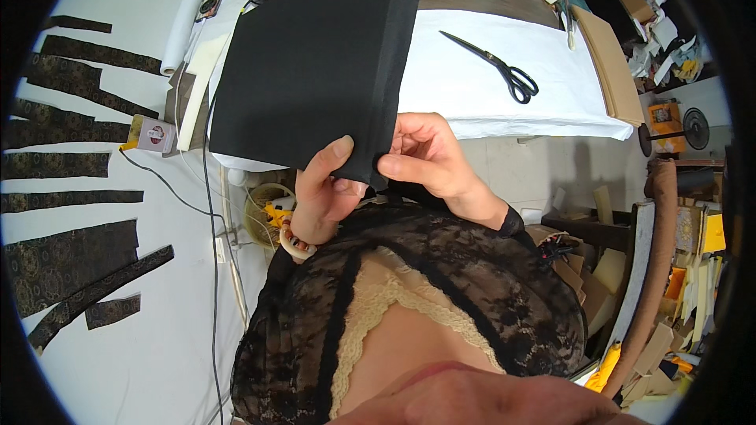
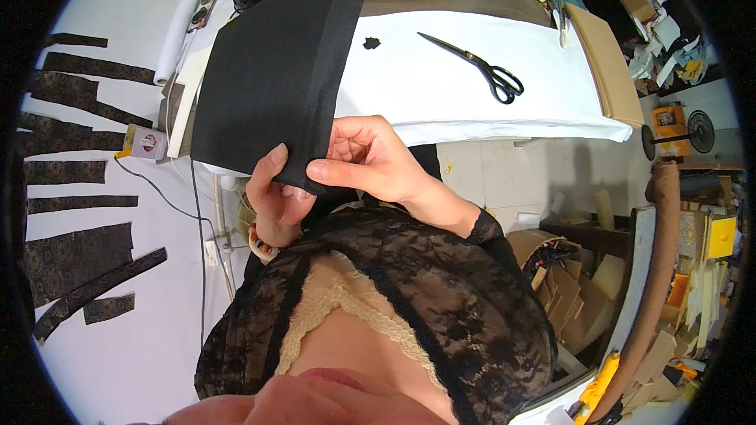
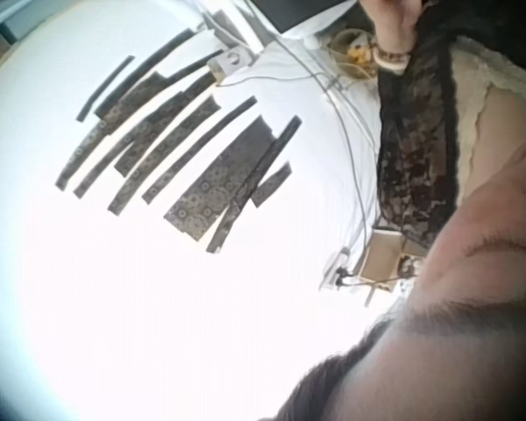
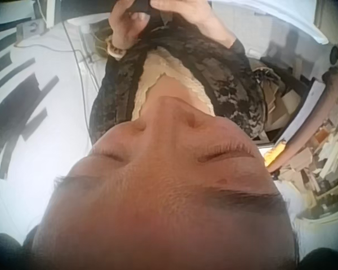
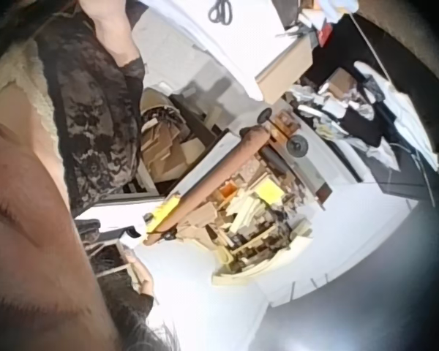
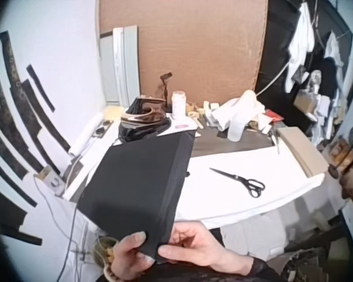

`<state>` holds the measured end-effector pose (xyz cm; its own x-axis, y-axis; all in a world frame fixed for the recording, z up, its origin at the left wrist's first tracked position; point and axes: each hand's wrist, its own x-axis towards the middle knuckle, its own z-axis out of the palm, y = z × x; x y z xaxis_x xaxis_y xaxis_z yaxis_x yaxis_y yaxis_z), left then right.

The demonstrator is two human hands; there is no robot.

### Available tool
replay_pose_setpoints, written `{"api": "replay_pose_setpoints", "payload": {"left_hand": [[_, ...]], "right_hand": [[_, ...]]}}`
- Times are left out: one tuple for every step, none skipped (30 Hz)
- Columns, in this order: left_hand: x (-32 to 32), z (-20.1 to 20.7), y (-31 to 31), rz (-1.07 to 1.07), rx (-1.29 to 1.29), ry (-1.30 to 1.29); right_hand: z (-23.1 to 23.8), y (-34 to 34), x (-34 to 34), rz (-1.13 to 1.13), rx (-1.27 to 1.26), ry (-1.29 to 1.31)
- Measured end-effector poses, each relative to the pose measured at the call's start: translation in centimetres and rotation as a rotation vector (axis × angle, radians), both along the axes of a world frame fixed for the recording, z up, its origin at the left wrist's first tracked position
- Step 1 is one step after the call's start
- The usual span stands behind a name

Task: The person folds and trims black fabric strips, aligns them along the edges of a beige fabric piece, and uses an iron to press the seams. The person repeatedly cuts, folds, and irons the fabric to create a finished edge.

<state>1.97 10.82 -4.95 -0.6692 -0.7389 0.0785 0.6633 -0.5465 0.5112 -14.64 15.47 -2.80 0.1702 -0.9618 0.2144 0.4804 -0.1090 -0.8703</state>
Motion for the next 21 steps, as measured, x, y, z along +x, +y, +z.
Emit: {"api": "replay_pose_setpoints", "payload": {"left_hand": [[0.0, 0.0, 0.0, 0.024, -0.003, -0.037], [-0.1, 0.0, 0.2, 0.049, -0.007, -0.074], [-0.2, 0.0, 0.3, 0.076, -0.008, -0.11], [-0.2, 0.0, 0.3, 0.044, -0.005, -0.088], [-0.2, 0.2, 0.2, 0.015, -0.003, -0.068], [-0.2, 0.4, 0.1, -0.018, 0.001, -0.046], [-0.4, 0.9, 0.4, 0.015, 0.043, -0.092], [-0.8, 1.5, 0.8, 0.049, 0.084, -0.139], [-1.0, 2.0, 1.0, 0.076, 0.127, -0.184], [-1.0, 2.1, 0.9, 0.054, 0.101, -0.167], [-1.0, 2.3, 0.7, 0.033, 0.075, -0.15], [-0.9, 2.3, 0.7, 0.016, 0.049, -0.134], [-0.9, 2.1, 0.8, 0.012, 0.058, -0.072], [-1.0, 1.8, 1.0, 0.009, 0.067, -0.01], [-0.9, 1.4, 1.1, 0.007, 0.073, 0.051], [-0.8, 1.0, 1.0, -0.013, 0.073, 0.079], [-0.7, 0.6, 0.9, -0.034, 0.073, 0.106], [-0.8, 0.7, 0.6, -0.065, 0.073, 0.139], [-0.8, 1.0, 0.5, -0.077, 0.095, 0.098], [-0.7, 1.6, 0.5, -0.088, 0.117, 0.057], [-0.6, 1.9, 0.5, -0.093, 0.137, 0.014]], "right_hand": [[-0.3, 0.0, -0.2, 0.016, 0.026, 0.027], [-0.7, 0.0, -0.4, 0.063, 0.045, 0.006], [-1.2, 0.0, -0.6, 0.112, 0.066, -0.014], [-1.3, 0.0, -0.7, 0.162, 0.087, -0.034], [-1.0, 0.2, -0.6, 0.134, 0.104, -0.019], [0.1, 0.6, -0.2, 0.102, 0.121, -0.003], [0.7, 0.8, 0.0, 0.072, 0.139, 0.013], [0.2, 0.8, -0.2, 0.088, 0.137, -0.008], [-0.5, 0.9, -0.5, 0.096, 0.138, -0.028], [-0.8, 1.0, -0.6, 0.104, 0.137, -0.049], [-0.8, 1.0, -0.5, 0.077, 0.122, -0.032], [-0.7, 1.0, -0.3, 0.052, 0.107, -0.017], [-0.7, 0.9, 0.0, 0.028, 0.092, -0.002], [-0.9, 0.9, 0.3, -0.006, 0.064, 0.014], [-1.2, 0.8, 0.7, -0.037, 0.033, 0.028], [-1.5, 0.7, 1.0, -0.068, 0.003, 0.041], [-1.7, 0.6, 1.0, -0.054, -0.016, 0.038], [-1.6, 0.5, 0.8, -0.051, -0.035, 0.041], [-1.6, 0.4, 0.6, -0.048, -0.053, 0.044], [-2.1, -0.1, 0.0, -0.025, -0.069, -0.01], [-2.2, -1.0, -0.4, 0.004, -0.084, -0.067]]}}
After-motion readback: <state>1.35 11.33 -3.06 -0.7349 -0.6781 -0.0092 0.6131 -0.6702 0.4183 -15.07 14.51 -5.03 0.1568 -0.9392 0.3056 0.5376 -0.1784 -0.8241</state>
